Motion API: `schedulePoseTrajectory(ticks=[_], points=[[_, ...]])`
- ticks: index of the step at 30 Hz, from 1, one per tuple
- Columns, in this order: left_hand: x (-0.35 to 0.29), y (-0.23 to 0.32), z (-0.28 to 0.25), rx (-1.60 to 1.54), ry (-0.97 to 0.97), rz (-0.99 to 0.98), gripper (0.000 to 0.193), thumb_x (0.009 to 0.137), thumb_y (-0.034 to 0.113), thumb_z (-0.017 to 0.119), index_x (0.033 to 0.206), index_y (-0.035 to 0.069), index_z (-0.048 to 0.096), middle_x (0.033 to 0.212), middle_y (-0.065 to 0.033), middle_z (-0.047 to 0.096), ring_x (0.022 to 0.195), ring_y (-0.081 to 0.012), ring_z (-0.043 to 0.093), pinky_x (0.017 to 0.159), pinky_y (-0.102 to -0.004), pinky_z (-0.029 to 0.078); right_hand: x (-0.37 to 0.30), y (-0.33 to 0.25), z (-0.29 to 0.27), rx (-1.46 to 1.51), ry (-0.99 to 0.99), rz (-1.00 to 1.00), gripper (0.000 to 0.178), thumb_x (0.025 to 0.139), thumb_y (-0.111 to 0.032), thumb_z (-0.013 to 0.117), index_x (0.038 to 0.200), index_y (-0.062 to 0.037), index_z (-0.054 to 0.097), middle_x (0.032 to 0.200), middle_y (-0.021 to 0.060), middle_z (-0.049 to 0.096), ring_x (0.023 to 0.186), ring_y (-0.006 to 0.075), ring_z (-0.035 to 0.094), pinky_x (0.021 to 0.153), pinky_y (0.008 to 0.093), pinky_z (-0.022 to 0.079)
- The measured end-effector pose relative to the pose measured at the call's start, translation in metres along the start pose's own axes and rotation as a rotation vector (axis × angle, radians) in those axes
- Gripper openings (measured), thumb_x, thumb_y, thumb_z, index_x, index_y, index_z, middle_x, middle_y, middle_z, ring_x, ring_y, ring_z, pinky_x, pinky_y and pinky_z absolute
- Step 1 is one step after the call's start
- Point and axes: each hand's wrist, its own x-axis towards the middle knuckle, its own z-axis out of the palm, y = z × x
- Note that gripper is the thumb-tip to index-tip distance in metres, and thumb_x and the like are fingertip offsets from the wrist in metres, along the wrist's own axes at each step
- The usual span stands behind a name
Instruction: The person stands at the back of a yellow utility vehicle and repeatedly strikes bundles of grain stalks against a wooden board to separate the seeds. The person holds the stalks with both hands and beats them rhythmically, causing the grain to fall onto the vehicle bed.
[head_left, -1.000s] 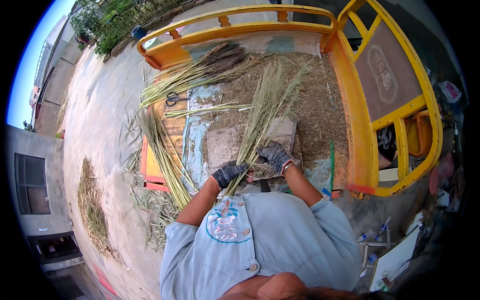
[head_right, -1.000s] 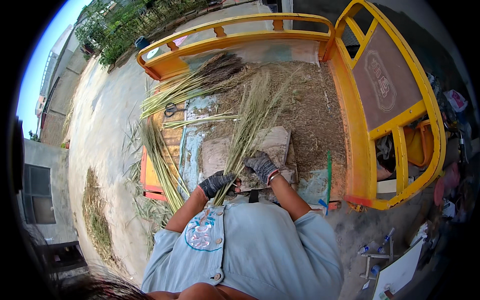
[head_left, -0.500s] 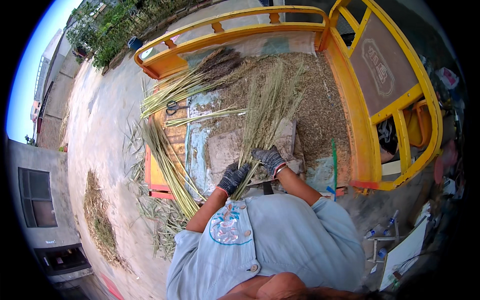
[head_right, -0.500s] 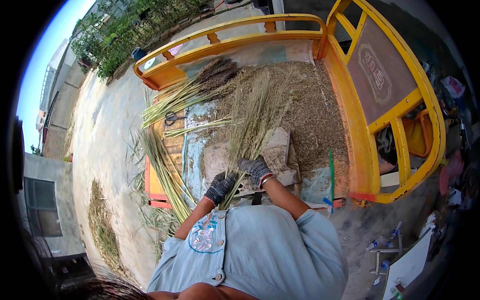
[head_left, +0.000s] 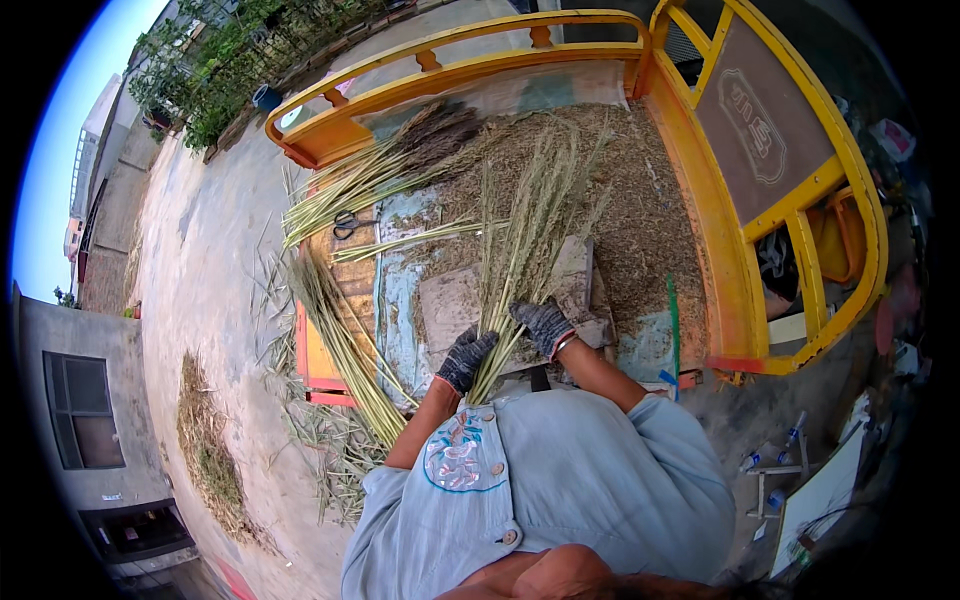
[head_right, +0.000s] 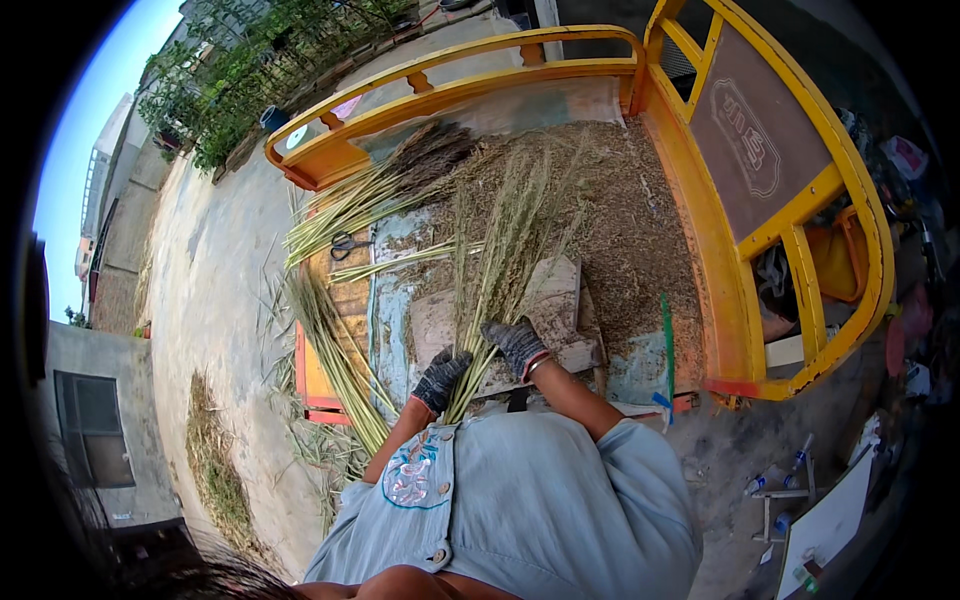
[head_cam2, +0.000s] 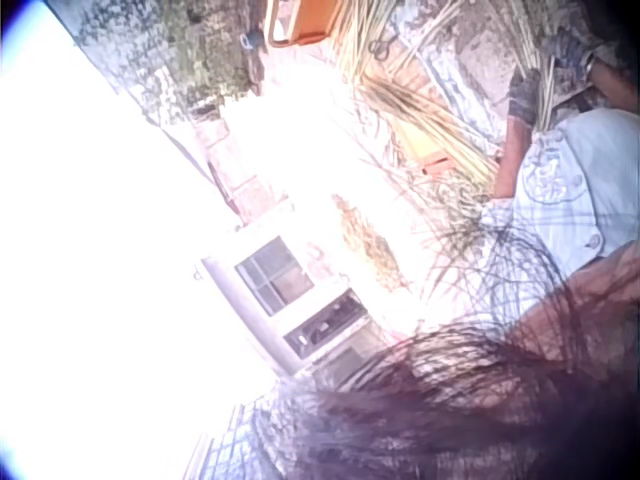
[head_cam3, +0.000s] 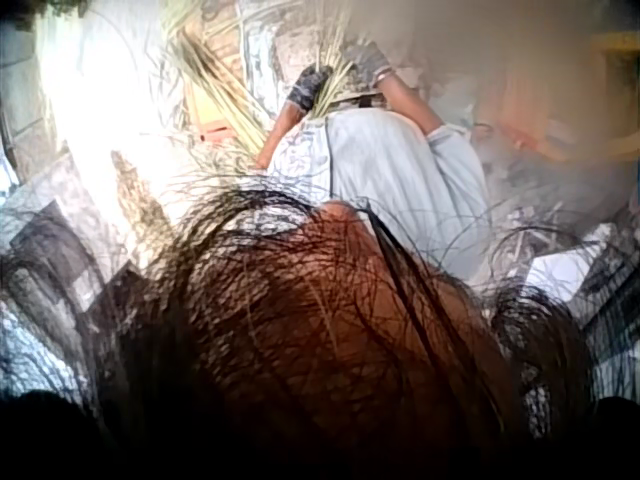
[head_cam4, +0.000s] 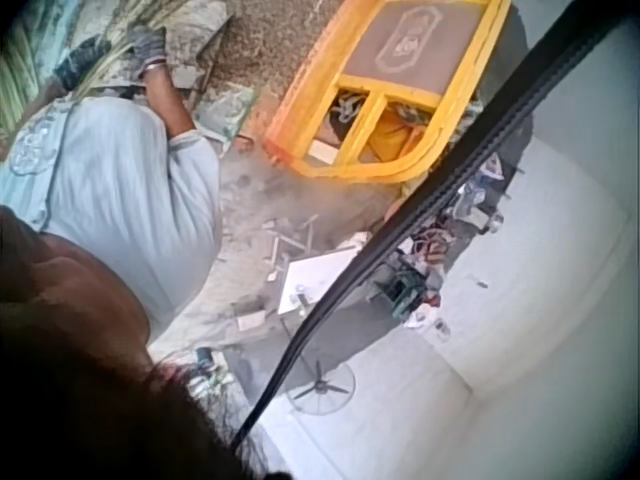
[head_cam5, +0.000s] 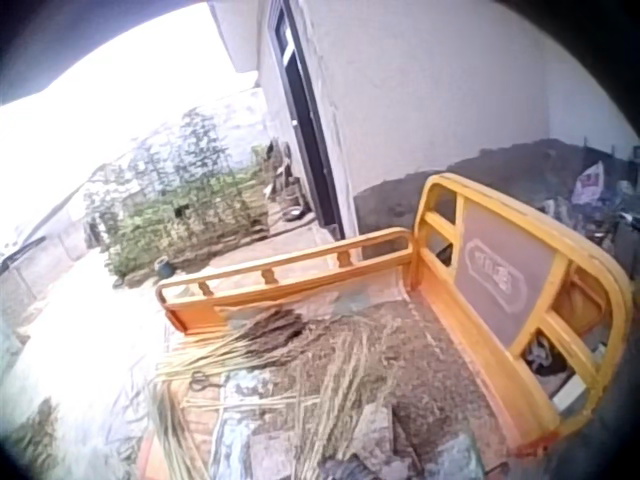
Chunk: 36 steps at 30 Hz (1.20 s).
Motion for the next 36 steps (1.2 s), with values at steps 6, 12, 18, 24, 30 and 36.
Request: schedulePoseTrajectory(ticks=[6, 12, 18, 24, 30, 36], points=[[0.005, 0.002, 0.008, -0.003, -0.019, -0.031, 0.019, 0.087, 0.022, 0.055, 0.097, 0.006, 0.06, 0.082, -0.0024, 0.062, 0.068, -0.0111, 0.057, 0.06, -0.0239, 0.047, 0.011, 0.037, 0.035, 0.59, 0.006, 0.055, 0.036, 0.088, -0.009, 0.033, 0.12, -0.0022, 0.049, 0.122, 0.0104, 0.051, 0.112, 0.0193, 0.048, 0.097, 0.0284, 0.034], [0.029, -0.037, -0.02, 0.252, 0.054, 0.103, 0.019, 0.088, 0.023, 0.053, 0.092, 0.007, 0.06, 0.076, -0.0015, 0.06, 0.065, -0.0105, 0.051, 0.06, -0.0246, 0.044, 0.019, -0.006, 0.02, 1.731, 0.085, 0.291, 0.036, 0.083, -0.014, 0.056, 0.115, 0.002, 0.051, 0.111, 0.0109, 0.058, 0.099, 0.0196, 0.057, 0.086, 0.0323, 0.046], [0.011, -0.008, 0.012, 0.119, 0.091, 0.152, 0.017, 0.084, 0.018, 0.059, 0.093, 0.005, 0.063, 0.081, 0.0011, 0.061, 0.07, -0.0072, 0.052, 0.063, -0.0244, 0.045, 0.008, -0.002, 0.003, 1.454, 0.033, 0.273, 0.037, 0.085, -0.017, 0.051, 0.117, 0.0013, 0.049, 0.111, 0.0122, 0.057, 0.095, 0.022, 0.058, 0.086, 0.0335, 0.045], [0.014, -0.003, 0.003, 0.176, 0.03, 0.119, 0.02, 0.083, 0.014, 0.06, 0.099, 0.003, 0.061, 0.085, -0.0009, 0.062, 0.075, -0.0078, 0.054, 0.068, -0.0244, 0.046, 0.009, 0.024, 0.03, 1.589, 0.143, 0.373, 0.031, 0.086, -0.014, 0.046, 0.112, 0.0019, 0.052, 0.105, 0.0123, 0.06, 0.089, 0.0203, 0.059, 0.081, 0.0307, 0.047], [0.019, -0.011, -0.022, 0.117, -0.106, 0.033, 0.023, 0.08, 0.012, 0.062, 0.102, 0.004, 0.059, 0.087, -0.0007, 0.06, 0.08, -0.0084, 0.053, 0.073, -0.0244, 0.045, 0.01, 0.024, 0.028, 1.741, 0.302, 0.407, 0.025, 0.087, -0.011, 0.049, 0.107, 0.0022, 0.056, 0.099, 0.0092, 0.062, 0.083, 0.0182, 0.06, 0.075, 0.0292, 0.049], [0.015, -0.013, -0.017, 0.02, -0.23, -0.049, 0.03, 0.08, 0.014, 0.064, 0.107, 0.004, 0.055, 0.093, -0.0032, 0.06, 0.079, -0.0121, 0.057, 0.074, -0.0262, 0.047, 0.0, 0.011, -0.009, 1.95, 0.162, 0.351, 0.023, 0.085, -0.013, 0.054, 0.103, 0.0011, 0.06, 0.098, 0.0085, 0.063, 0.083, 0.0182, 0.06, 0.075, 0.0299, 0.049]])
